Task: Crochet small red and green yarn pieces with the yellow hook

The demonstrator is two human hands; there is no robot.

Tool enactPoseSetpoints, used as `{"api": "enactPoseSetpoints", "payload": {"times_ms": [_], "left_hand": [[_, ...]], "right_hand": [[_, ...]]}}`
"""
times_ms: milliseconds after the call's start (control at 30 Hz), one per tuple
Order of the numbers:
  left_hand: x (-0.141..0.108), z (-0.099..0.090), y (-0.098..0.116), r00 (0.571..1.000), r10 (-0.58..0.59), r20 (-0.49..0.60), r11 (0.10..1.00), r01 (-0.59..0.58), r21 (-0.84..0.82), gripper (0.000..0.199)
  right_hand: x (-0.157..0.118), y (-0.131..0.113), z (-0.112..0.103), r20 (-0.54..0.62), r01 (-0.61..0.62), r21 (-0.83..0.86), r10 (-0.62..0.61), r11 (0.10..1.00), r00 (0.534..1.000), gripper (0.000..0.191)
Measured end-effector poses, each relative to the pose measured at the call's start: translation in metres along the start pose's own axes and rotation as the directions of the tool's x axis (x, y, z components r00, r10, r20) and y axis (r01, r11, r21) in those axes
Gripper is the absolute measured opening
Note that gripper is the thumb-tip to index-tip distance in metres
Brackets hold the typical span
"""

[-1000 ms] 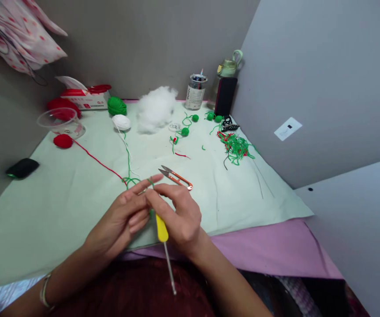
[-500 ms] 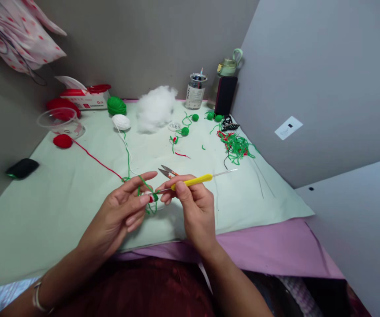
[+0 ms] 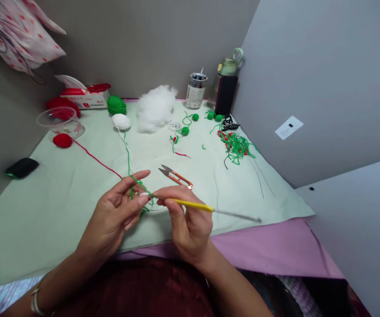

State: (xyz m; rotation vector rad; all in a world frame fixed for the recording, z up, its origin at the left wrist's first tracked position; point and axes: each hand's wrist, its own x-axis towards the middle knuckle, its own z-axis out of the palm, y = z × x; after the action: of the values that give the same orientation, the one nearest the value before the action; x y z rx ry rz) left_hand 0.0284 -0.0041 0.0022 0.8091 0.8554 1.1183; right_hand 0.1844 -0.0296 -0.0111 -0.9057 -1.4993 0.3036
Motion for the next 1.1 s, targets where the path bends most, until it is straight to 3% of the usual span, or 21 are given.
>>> {"api": "enactPoseSetpoints", "payload": {"times_ms": [67,200,267,333,400,467,567,667,767,867,900,1000,1100], "left_hand": [[0.0,0.0,0.0,1.0,0.012,0.011,1.0,-0.013,0.028,0.049],[-0.001,0.002,-0.004,1.0,0.026,0.001,0.999,-0.026,0.033,0.052],[-0.001,0.003,-0.004,0.998,-0.053,0.018,0.997,0.054,-0.049,0.053],[0.0,0.003,0.0,0.979,-0.185,0.087,0.969,0.196,-0.153,0.051],[0.001,0.003,0.006,0.951,-0.271,0.15,0.928,0.3,-0.221,0.047],[0.002,0.002,0.011,0.95,-0.27,0.155,0.923,0.301,-0.241,0.043],[0.001,0.002,0.013,0.965,-0.22,0.14,0.949,0.245,-0.199,0.045],[-0.001,0.005,0.008,0.975,-0.182,0.125,0.97,0.199,-0.139,0.046],[-0.001,0.008,0.003,0.989,-0.13,0.073,0.979,0.139,-0.151,0.05],[0.001,0.008,0.003,0.974,-0.201,0.107,0.949,0.22,-0.224,0.047],[0.002,0.007,0.004,0.961,-0.244,0.132,0.931,0.27,-0.247,0.043],[0.004,0.006,0.009,0.945,-0.292,0.146,0.901,0.323,-0.291,0.036],[0.003,0.006,0.008,0.97,-0.214,0.112,0.939,0.236,-0.249,0.038]], "right_hand": [[0.0,0.0,-0.001,0.006,-0.022,0.023,0.022,1.0,1.0,0.023],[-0.004,0.005,0.001,0.112,0.19,-0.214,-0.169,0.958,0.979,0.024],[-0.007,0.008,0.003,0.157,0.289,-0.351,-0.249,0.891,0.956,0.026],[-0.007,0.009,0.003,0.152,0.306,-0.374,-0.268,0.875,0.951,0.027],[-0.005,0.007,0.001,0.072,0.181,-0.246,-0.168,0.952,0.983,0.026],[-0.001,0.005,-0.001,-0.04,-0.035,0.007,0.035,0.999,0.999,0.025],[0.004,0.002,0.0,-0.04,-0.216,0.274,0.235,0.937,0.971,0.022],[0.005,0.002,0.003,0.028,-0.237,0.229,0.236,0.944,0.971,0.02],[0.001,0.002,0.005,0.016,-0.122,0.046,0.121,0.991,0.993,0.024],[-0.002,0.002,0.002,0.071,0.073,-0.179,-0.061,0.981,0.996,0.029],[-0.002,0.002,0.001,0.064,0.088,-0.194,-0.077,0.977,0.995,0.029],[0.002,0.003,-0.003,-0.067,-0.108,0.038,0.11,0.993,0.992,0.024],[0.006,0.004,-0.003,-0.017,-0.312,0.291,0.331,0.905,0.944,0.02]]}}
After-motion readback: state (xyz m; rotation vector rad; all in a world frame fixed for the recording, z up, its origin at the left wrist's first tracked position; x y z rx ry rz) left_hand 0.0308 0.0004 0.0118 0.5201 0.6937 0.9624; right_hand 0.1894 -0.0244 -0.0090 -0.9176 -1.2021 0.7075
